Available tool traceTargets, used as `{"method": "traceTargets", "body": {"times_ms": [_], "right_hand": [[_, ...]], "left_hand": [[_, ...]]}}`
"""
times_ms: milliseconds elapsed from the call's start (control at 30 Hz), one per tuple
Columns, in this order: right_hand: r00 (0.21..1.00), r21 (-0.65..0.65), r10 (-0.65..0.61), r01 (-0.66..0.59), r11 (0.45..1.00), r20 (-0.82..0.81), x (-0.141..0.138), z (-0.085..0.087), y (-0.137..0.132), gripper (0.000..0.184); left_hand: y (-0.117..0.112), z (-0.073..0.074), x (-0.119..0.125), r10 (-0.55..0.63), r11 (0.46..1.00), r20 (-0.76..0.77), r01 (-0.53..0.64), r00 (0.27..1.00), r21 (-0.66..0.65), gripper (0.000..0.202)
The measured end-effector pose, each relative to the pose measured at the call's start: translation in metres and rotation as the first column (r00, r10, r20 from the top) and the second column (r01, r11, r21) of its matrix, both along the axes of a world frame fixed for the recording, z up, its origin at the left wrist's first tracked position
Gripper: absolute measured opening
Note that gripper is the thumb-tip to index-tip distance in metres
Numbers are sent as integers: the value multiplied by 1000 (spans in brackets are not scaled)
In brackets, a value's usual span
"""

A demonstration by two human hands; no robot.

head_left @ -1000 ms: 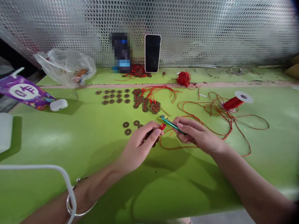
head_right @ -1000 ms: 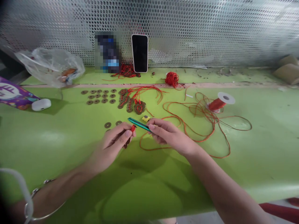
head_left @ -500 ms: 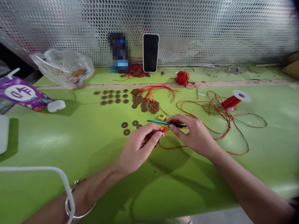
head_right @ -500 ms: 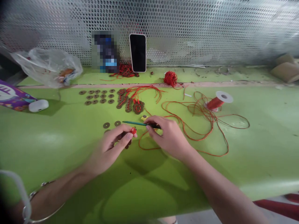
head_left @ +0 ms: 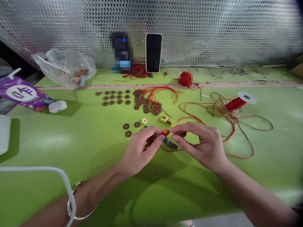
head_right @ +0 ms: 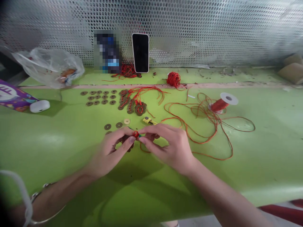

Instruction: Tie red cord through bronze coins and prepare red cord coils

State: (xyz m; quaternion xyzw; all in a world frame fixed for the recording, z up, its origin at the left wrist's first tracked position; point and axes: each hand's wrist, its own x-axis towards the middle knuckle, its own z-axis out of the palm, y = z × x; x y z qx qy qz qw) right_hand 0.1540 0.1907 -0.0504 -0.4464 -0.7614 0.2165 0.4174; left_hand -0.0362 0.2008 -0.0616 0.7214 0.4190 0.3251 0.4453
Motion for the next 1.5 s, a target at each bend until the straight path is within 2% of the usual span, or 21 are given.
{"method": "traceTargets", "body": {"times_ms": [133, 200, 300, 433, 533, 800, 933, 1100, 1300, 1500], "right_hand": [[999, -56, 32, -33, 998, -12, -1, -1, 1, 12], [997, -93, 15, -21, 995, -71, -1, 0, 2, 13], [987, -230, -14, -24, 973, -162, -3, -2, 3, 17], [987, -376, 5, -67, 924, -163, -4, -5, 4, 13], [983, -387, 29, -98, 917, -179, -3, -5, 5, 15], [968, -354, 115, -190, 916, -224, 0, -2, 4, 9], [954, -393, 127, -230, 890, -270, 0, -5, 4, 9], [935, -457, 138, -283, 843, -326, -1, -8, 3, 11], [950, -490, 89, -233, 840, -299, -4, -8, 2, 15], [962, -499, 100, -220, 838, -255, -5, -9, 3, 12]], "left_hand": [[0, 1, 2, -8, 999, -35, 9, 999, 41, 20], [-1, 2, 2, -15, 998, -41, 18, 999, 63, 20], [-3, 2, 3, -14, 996, -65, 20, 998, 88, 19], [-3, 2, 3, 0, 987, -151, 24, 989, 157, 18], [0, 4, 0, 9, 978, -193, 31, 981, 204, 16], [8, 12, -7, 75, 936, -191, -3, 979, 353, 12], [8, 15, -9, 82, 925, -202, 1, 976, 380, 10], [7, 16, -9, 112, 887, -179, -17, 977, 462, 10], [4, 13, -7, 110, 846, -138, -20, 984, 533, 10], [2, 15, -7, 122, 844, -148, -24, 981, 536, 11]]}}
